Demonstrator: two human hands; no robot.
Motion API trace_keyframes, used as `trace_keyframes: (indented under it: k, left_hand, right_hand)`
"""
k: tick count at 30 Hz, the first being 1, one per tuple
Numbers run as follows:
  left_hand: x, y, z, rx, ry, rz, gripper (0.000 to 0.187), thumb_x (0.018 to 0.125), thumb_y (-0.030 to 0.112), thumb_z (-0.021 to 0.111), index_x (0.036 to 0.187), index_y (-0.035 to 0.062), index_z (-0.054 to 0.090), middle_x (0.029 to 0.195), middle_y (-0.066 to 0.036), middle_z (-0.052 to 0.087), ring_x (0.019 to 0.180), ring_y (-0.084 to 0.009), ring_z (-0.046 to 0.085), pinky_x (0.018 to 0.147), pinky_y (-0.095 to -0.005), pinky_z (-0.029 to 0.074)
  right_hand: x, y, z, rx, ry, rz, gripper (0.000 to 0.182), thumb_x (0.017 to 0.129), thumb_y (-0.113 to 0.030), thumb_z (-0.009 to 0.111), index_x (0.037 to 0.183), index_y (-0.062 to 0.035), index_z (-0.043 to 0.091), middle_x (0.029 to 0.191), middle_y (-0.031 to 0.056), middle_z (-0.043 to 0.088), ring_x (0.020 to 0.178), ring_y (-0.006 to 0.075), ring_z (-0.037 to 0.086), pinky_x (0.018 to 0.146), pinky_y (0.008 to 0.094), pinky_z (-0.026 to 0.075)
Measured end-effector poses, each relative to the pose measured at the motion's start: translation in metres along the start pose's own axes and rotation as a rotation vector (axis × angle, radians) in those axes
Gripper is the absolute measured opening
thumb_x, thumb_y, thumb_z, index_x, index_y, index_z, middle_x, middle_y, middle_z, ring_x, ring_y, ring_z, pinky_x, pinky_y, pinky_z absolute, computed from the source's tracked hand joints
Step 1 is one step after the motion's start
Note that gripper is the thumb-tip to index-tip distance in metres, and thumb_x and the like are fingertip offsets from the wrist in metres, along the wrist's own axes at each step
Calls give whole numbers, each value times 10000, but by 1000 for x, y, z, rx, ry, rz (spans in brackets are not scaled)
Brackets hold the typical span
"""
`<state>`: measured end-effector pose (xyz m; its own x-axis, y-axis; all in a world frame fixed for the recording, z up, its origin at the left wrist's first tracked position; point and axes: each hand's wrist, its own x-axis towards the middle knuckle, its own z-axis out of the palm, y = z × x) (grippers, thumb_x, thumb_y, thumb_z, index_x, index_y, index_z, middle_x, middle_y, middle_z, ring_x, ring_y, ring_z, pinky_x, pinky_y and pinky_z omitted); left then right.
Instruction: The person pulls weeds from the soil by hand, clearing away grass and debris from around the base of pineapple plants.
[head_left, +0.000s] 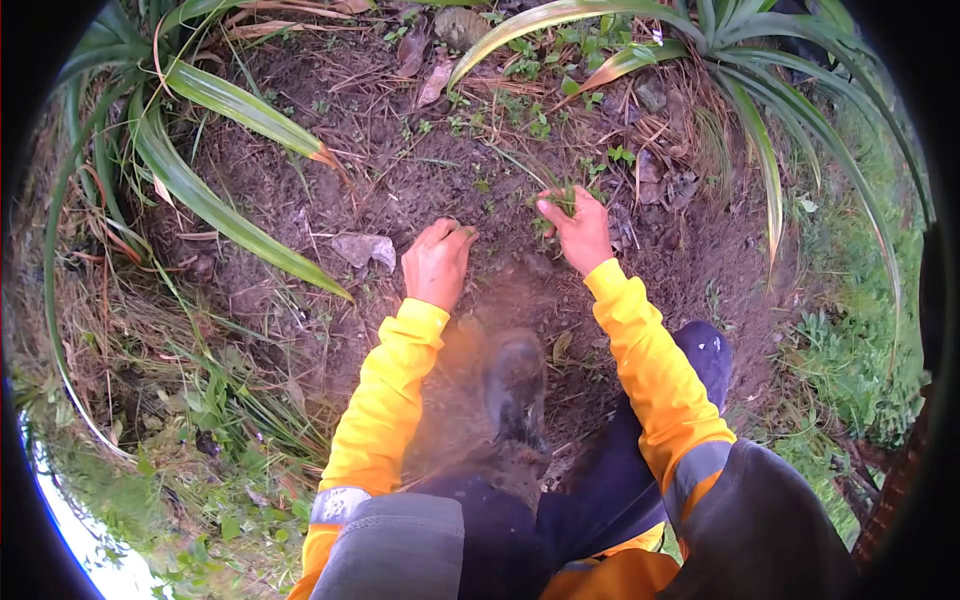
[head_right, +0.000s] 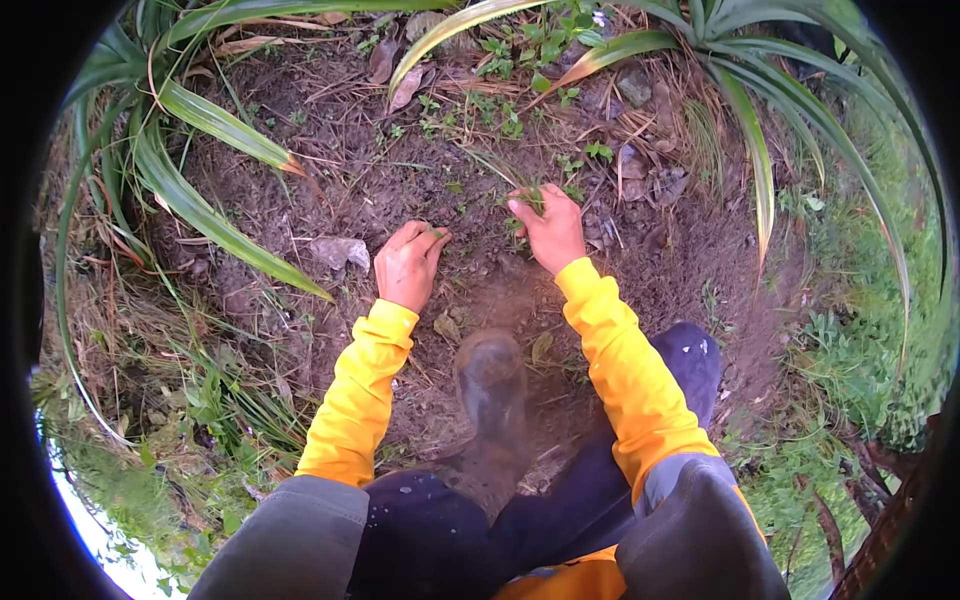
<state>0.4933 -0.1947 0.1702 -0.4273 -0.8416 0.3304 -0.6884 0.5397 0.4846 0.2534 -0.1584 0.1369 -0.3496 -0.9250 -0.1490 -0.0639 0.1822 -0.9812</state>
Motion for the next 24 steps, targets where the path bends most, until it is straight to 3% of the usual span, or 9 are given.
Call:
trace_keyframes:
  k: [3,5,7,9,11,13,16,23,24]
  left_hand:
    - [5,3,-10,-106,2,-112,143,882,169,806,917,33,777,882,-111,721,786,-326,708,715,-408,565]
    - [5,3,-28,-141,24,-197,134,877,151,809,905,24,779,893,-116,736,790,-317,714,716,-401,564]
    - [0,3,-47,-40,11,-193,151,865,164,822,906,23,791,879,-117,739,785,-319,713,726,-405,568]
    - [-7,2,-55,40,-194,-219,178,849,154,837,956,18,795,900,-121,742,848,-332,719,755,-401,569]
    - [-6,19,-48,75,-174,-86,182,843,162,836,971,39,794,919,-104,735,867,-323,713,758,-406,571]
    - [-7,26,-37,100,-157,-21,181,844,170,833,979,57,792,940,-86,731,882,-313,709,762,-410,572]
    - [-10,18,-12,82,-101,-37,138,865,174,813,954,74,780,940,-69,730,872,-298,705,761,-409,571]
    - [-16,30,-13,-37,-159,-133,127,883,165,799,954,62,772,946,-89,743,912,-307,717,767,-407,567]
    - [-16,32,-10,6,-145,-87,128,877,166,802,953,66,773,941,-86,739,901,-304,714,769,-403,569]
  right_hand:
    - [-6,11,-35,330,112,79,156,975,-64,746,1106,20,744,978,57,734,807,111,685,650,283,594]
    - [-1,15,-61,319,199,64,141,981,-52,738,1099,25,743,1011,58,741,808,100,676,666,286,596]
    - [1,17,-75,186,128,41,149,968,-27,736,1112,8,748,943,38,729,782,96,665,673,277,574]
    - [1,15,-79,37,36,7,157,962,-11,729,1117,-6,753,903,25,720,769,96,661,678,274,562]
    - [-4,18,-62,68,-96,47,185,971,-12,703,1148,-30,756,881,23,731,748,99,658,686,296,560]
    - [-14,9,-42,-145,-134,5,256,939,-24,716,1192,-47,751,943,78,743,786,170,690,746,343,569]
    - [-22,-1,-24,-383,-200,-292,407,833,4,732,1229,-84,756,1034,158,649,953,334,668,877,393,548]
    - [-10,33,-12,-300,-150,-431,345,798,74,762,1124,-37,783,977,139,643,886,341,681,809,380,558]
    - [-10,38,-14,-249,-131,-383,263,859,43,755,1116,-13,774,968,126,659,819,287,706,738,356,578]
